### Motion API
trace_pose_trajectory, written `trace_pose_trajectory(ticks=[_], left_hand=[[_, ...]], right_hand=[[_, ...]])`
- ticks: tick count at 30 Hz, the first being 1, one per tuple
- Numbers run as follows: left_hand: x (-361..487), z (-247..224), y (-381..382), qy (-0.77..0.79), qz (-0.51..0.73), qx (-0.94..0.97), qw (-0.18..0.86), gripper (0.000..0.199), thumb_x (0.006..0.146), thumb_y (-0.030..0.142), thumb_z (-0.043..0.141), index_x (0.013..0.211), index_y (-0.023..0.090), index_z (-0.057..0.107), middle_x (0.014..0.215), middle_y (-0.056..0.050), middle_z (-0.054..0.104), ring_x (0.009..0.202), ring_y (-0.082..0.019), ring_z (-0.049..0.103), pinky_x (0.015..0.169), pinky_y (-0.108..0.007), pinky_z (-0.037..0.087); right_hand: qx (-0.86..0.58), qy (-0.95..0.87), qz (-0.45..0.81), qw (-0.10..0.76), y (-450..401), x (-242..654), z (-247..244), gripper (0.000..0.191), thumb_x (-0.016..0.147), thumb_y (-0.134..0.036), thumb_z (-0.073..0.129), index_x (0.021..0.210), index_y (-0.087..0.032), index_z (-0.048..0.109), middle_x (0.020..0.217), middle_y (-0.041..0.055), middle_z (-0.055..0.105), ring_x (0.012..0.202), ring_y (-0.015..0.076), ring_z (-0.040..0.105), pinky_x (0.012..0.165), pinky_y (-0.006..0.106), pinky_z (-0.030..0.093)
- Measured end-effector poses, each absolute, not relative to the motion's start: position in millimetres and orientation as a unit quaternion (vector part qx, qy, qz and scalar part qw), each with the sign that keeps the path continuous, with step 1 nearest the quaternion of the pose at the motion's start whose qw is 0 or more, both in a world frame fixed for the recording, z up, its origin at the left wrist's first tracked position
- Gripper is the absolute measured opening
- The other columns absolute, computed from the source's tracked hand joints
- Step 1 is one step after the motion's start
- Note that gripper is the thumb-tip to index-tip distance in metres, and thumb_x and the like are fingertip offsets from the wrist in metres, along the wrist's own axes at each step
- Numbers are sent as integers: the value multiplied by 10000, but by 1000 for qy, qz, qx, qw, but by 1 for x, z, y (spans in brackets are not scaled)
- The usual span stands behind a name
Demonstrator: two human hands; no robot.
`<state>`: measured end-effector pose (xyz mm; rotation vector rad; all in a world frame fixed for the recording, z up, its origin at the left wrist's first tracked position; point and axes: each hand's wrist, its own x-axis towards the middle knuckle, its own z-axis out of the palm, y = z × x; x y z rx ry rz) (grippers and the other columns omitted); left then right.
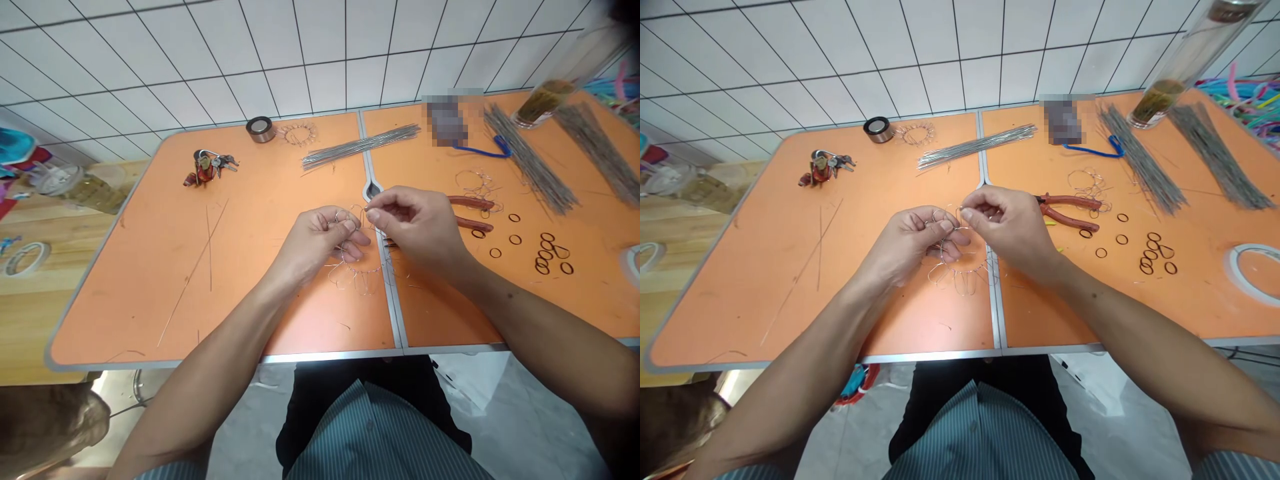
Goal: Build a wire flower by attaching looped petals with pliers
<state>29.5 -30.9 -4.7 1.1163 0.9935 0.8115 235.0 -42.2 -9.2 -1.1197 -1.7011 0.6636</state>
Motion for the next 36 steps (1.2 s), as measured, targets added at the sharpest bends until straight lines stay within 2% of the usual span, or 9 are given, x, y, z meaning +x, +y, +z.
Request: trace_pose_trajectory(ticks=[3, 7, 9, 13, 15, 22, 25, 30, 36], left_hand=[[31, -4, -31, 449, 360, 487, 657, 134, 962, 232, 777, 865, 151, 732, 858, -82, 846, 610, -136, 764, 603, -233, 611], [29, -5, -26, 464, 360, 451, 672, 150, 950, 223, 785, 832, 158, 718, 722, -40, 778, 572, -135, 745, 571, -220, 583], [29, -6, -25, 463, 363, 456, 668, 135, 951, 220, 781, 846, 158, 724, 728, -38, 781, 567, -134, 742, 573, -224, 589], [30, -6, -29, 435, 355, 514, 648, 141, 970, 252, 779, 878, 153, 738, 869, -81, 848, 621, -135, 761, 617, -236, 621], [30, -5, -31, 431, 350, 527, 643, 144, 978, 261, 774, 887, 155, 738, 895, -88, 858, 628, -132, 763, 628, -234, 623], [28, -5, -29, 449, 346, 489, 663, 148, 954, 253, 800, 873, 154, 725, 863, -89, 848, 607, -133, 750, 609, -238, 604], [29, -4, -30, 442, 340, 504, 659, 124, 953, 241, 794, 892, 153, 732, 868, -78, 846, 618, -131, 749, 622, -240, 609], [30, -6, -31, 428, 345, 520, 654, 144, 951, 271, 798, 888, 162, 729, 863, -70, 842, 631, -134, 749, 626, -242, 612], [29, -7, -29, 436, 371, 504, 647, 146, 931, 290, 825, 955, 186, 725, 860, -58, 839, 682, -144, 761, 683, -261, 630]], right_hand=[[-456, -698, 275, 478, -41, 237, -12, 94, 980, -206, 739, 898, -224, 781, 855, 20, 780, 770, 184, 688, 699, 342, 533], [-342, -837, 101, 414, -43, 240, -18, 223, 1042, -156, 664, 956, -264, 840, 979, 49, 811, 909, 211, 713, 829, 378, 545], [-328, -846, 83, 413, -44, 240, -18, 226, 1045, -153, 666, 963, -265, 843, 990, 56, 813, 917, 210, 709, 829, 376, 542], [-462, -708, 258, 468, -42, 239, -10, 106, 978, -221, 748, 877, -231, 780, 813, 14, 755, 744, 179, 658, 690, 342, 518], [-500, -655, 329, 462, -41, 239, -6, 90, 959, -260, 773, 876, -224, 775, 812, 14, 758, 729, 175, 654, 662, 334, 513], [-432, -743, 236, 453, -44, 237, -6, 122, 950, -202, 753, 854, -245, 813, 848, 19, 772, 803, 189, 670, 749, 366, 524], [-486, -685, 287, 460, -42, 237, -7, 96, 939, -238, 754, 855, -233, 800, 827, 19, 769, 752, 181, 649, 687, 351, 510], [-494, -636, 413, 426, -37, 239, -9, 121, 910, -326, 789, 935, -209, 806, 842, 26, 770, 773, 179, 673, 685, 327, 521], [-506, -631, 426, 406, -38, 240, -6, 105, 877, -288, 799, 821, -210, 757, 701, -4, 676, 653, 152, 607, 607, 308, 477]])
